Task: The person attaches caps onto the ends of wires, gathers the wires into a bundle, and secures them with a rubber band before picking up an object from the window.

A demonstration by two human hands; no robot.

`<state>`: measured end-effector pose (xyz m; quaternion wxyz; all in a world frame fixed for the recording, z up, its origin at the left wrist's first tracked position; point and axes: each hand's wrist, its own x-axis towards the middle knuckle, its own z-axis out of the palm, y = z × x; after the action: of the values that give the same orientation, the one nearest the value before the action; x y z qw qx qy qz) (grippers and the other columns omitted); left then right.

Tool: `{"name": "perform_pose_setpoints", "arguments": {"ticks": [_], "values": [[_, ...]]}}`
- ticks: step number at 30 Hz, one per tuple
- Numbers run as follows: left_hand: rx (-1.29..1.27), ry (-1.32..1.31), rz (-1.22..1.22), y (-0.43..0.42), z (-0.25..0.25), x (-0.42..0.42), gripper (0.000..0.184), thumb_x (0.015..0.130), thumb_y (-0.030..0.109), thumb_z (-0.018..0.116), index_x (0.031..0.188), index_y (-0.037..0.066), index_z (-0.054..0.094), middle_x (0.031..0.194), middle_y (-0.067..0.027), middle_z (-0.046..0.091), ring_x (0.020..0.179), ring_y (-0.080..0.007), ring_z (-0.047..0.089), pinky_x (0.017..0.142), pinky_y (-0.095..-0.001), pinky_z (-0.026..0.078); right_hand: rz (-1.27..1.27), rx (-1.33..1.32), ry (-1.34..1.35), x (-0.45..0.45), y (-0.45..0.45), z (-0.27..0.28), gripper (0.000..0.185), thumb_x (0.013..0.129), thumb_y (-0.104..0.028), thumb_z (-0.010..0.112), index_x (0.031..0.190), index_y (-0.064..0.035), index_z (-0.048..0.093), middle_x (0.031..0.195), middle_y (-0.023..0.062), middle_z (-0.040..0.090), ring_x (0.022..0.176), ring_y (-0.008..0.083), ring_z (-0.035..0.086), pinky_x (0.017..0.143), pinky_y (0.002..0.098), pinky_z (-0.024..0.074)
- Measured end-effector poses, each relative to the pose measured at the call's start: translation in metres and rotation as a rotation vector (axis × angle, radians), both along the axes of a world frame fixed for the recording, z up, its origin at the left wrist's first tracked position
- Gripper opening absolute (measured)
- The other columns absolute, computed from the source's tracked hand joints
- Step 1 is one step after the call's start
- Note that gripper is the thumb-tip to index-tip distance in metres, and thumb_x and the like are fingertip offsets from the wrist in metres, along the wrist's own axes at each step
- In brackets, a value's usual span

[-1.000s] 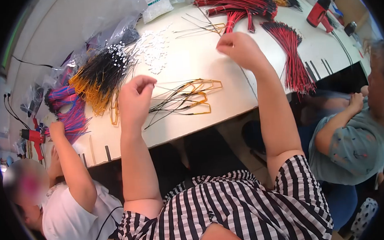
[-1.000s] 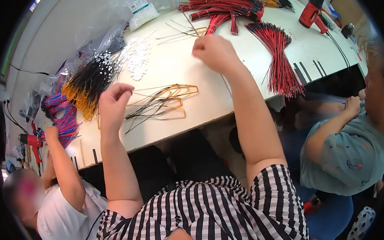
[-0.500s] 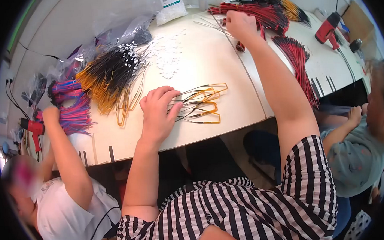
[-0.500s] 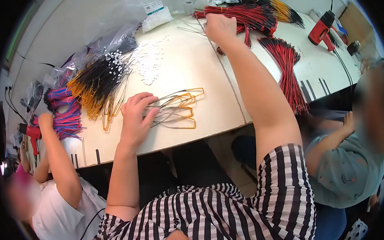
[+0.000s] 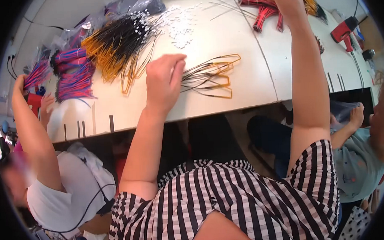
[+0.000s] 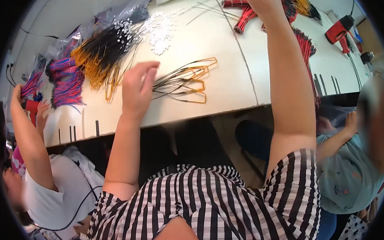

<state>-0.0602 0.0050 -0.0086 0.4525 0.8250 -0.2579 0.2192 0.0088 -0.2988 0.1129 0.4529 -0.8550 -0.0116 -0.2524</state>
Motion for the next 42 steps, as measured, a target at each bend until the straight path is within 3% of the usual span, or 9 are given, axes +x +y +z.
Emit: {"name": "perform_pose_setpoints", "arguments": {"ticks": [4,6,8,12,14,26,31,34,42], "values": [[-0.177,0.016,0.149,0.011,0.022,0.004,0.009,0.084,0.01,0.061,0.088,0.004,0.067,0.085,-0.0067,0.067,0.08,-0.0225,0.062,0.079,-0.0353,0.037,0.167,0.137,0.036,-0.024,-0.025,-0.089,0.013,0.083,-0.015,0.067,0.086,-0.0024,0.066,0.069,-0.0039,0.056,0.061,0.0043,0.045,0.055,0.0211,0.0359],[0.208,0.074,0.295,0.022,0.029,0.014,0.01,0.083,0.013,0.062,0.088,0.008,0.069,0.087,-0.0061,0.067,0.08,-0.0218,0.063,0.08,-0.0366,0.037,-0.005,-0.049,0.124,-0.043,-0.024,-0.112,0.014,0.083,-0.016,0.066,0.088,-0.0026,0.066,0.07,-0.0015,0.058,0.063,0.0083,0.049,0.059,0.0238,0.0394],[0.271,0.158,0.292,0.018,0.031,0.03,0.009,0.081,0.016,0.063,0.086,0.012,0.07,0.083,-0.0039,0.067,0.08,-0.0216,0.063,0.081,-0.0382,0.035,-0.229,-0.496,0.126,-0.057,-0.02,-0.117,0.015,0.082,-0.014,0.066,0.092,-0.0033,0.066,0.072,0.0041,0.062,0.067,0.0165,0.057,0.063,0.0291,0.0441],[0.417,0.332,0.219,-0.011,0.028,0.065,0.012,0.079,0.013,0.06,0.084,0.014,0.071,0.076,-0.0029,0.068,0.08,-0.022,0.063,0.081,-0.0392,0.033,-0.205,-0.533,-0.076,-0.058,0.008,-0.106,0.017,0.079,-0.013,0.066,0.093,-0.0044,0.067,0.079,0.0101,0.065,0.073,0.0255,0.061,0.068,0.034,0.047],[0.517,0.271,0.192,-0.026,0.024,0.079,0.014,0.078,0.01,0.059,0.082,0.015,0.072,0.078,-0.0044,0.068,0.081,-0.0229,0.063,0.082,-0.0402,0.032,0.181,-0.31,0.116,-0.049,0.035,-0.094,0.014,0.079,-0.014,0.066,0.09,-0.0051,0.068,0.081,0.0104,0.066,0.076,0.028,0.062,0.07,0.0352,0.048],[0.807,0.183,0.226,-0.051,0.02,0.103,0.012,0.076,0.012,0.059,0.078,0.014,0.071,0.084,-0.0108,0.068,0.085,-0.026,0.062,0.088,-0.0433,0.033,0.255,-0.95,0.218,-0.014,0.094,-0.101,0.005,0.074,-0.008,0.058,0.071,-0.0087,0.062,0.075,0.0089,0.065,0.076,0.0288,0.062,0.072,0.0378,0.0464],[0.139,0.382,0.124,-0.033,0.041,0.097,0.013,0.081,0.014,0.063,0.087,0.003,0.065,0.079,-0.0098,0.067,0.072,-0.0178,0.061,0.065,-0.0331,0.049,0.304,-0.525,0.258,-0.008,0.089,-0.096,0.006,0.075,-0.007,0.059,0.077,-0.0041,0.063,0.075,0.0111,0.065,0.071,0.0246,0.061,0.066,0.0354,0.047],[-0.259,0.514,-0.053,-0.027,0.033,0.08,0.015,0.081,0.012,0.066,0.09,-0.001,0.063,0.076,-0.006,0.064,0.069,-0.0109,0.057,0.061,-0.0245,0.047,0.308,-0.17,0.225,-0.012,0.089,-0.095,0.008,0.077,-0.007,0.062,0.082,-0.0012,0.064,0.073,0.0085,0.064,0.069,0.0177,0.058,0.065,0.0308,0.0465],[-0.726,0.737,-0.26,-0.028,0.005,0.056,0.012,0.09,0.012,0.061,0.097,0.003,0.063,0.083,-0.003,0.063,0.072,-0.008,0.057,0.068,-0.0224,0.049,0.342,0.151,0.089,-0.027,0.093,-0.11,0.007,0.081,-0.006,0.065,0.084,0.0005,0.065,0.073,0.0018,0.062,0.072,0.0095,0.054,0.067,0.0248,0.0446]]}}
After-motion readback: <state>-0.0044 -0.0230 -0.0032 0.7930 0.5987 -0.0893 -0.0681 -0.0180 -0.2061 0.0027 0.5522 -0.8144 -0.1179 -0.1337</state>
